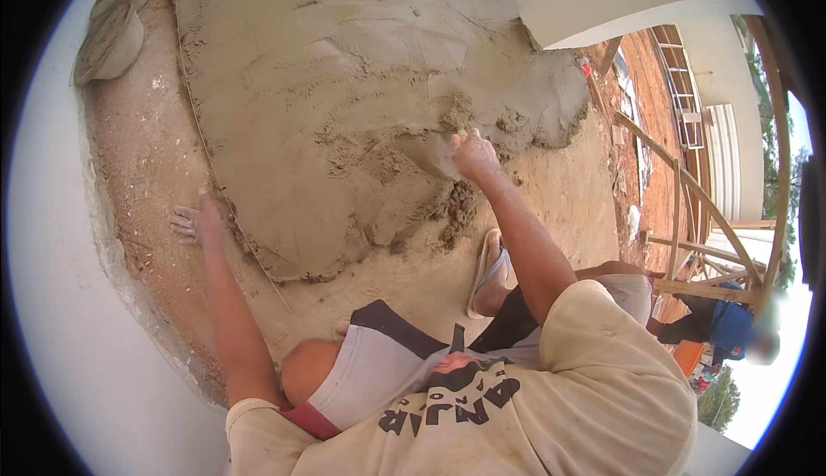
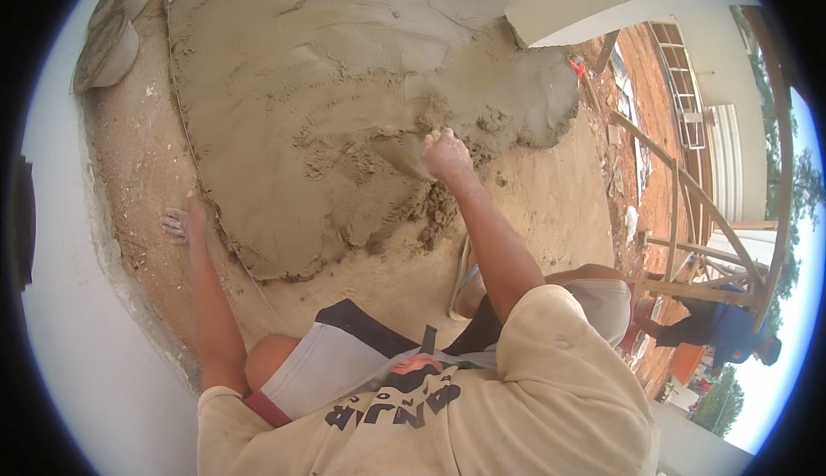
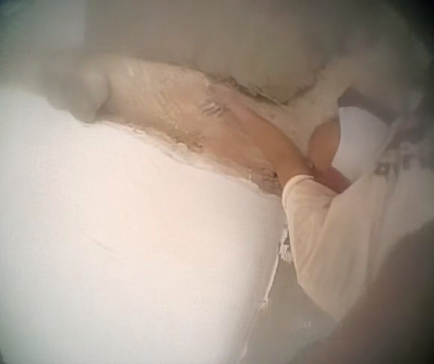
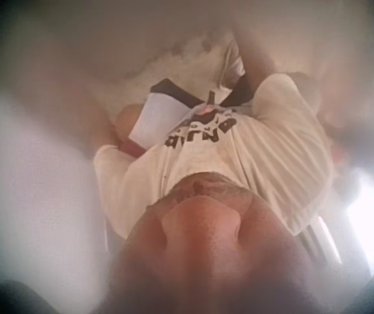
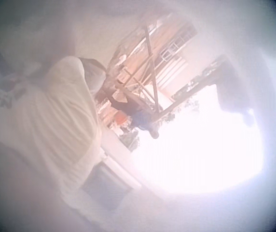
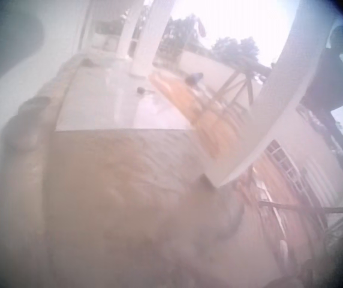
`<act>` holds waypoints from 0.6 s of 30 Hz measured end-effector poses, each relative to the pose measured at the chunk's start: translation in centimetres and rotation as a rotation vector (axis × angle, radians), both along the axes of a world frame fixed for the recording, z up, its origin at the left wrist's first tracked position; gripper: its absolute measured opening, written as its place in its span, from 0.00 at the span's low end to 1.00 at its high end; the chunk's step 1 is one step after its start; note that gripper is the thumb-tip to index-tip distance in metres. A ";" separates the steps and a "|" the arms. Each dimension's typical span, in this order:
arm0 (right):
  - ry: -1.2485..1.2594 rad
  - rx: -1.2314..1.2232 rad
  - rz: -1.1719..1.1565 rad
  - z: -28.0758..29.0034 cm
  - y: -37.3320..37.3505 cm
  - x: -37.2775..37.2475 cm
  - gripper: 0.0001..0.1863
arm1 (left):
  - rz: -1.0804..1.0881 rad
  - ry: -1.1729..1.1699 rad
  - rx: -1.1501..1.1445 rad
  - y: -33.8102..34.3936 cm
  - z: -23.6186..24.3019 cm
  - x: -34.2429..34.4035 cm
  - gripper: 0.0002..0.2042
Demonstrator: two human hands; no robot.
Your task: The person uses a trowel to scoop and spread wet cement onto a floor surface, smoothing it out to create a level base. The person works methodically along a section of the floor, ensuring even coverage of the material.
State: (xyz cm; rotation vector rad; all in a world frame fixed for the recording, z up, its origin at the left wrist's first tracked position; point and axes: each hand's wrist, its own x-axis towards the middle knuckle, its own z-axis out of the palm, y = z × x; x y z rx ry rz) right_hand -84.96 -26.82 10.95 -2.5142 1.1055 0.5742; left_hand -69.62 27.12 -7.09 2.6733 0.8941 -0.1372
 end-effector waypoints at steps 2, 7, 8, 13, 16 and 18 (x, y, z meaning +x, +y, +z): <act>0.032 -0.013 -0.114 0.4 -1.1 -1.0 0.31 | 0.018 0.019 0.066 0.1 -1.3 0.2 0.55; 0.047 -0.087 -0.295 0.2 -4.6 -6.4 0.30 | -0.081 0.403 -0.268 3.0 -3.3 0.9 0.58; 0.042 0.011 -0.395 0.7 -4.8 -7.1 0.31 | -0.107 0.526 -0.389 4.1 -3.4 1.4 0.59; -0.163 0.024 -0.402 0.6 -2.4 -8.0 0.32 | -0.102 0.368 -0.284 5.3 -5.3 2.3 0.59; -0.165 0.060 -0.208 2.7 2.4 -2.2 0.31 | -0.048 0.094 0.149 1.4 -3.5 -0.4 0.57; -0.104 0.098 -0.215 2.2 2.4 0.8 0.29 | -0.036 -0.050 0.286 -2.7 -0.2 -1.5 0.55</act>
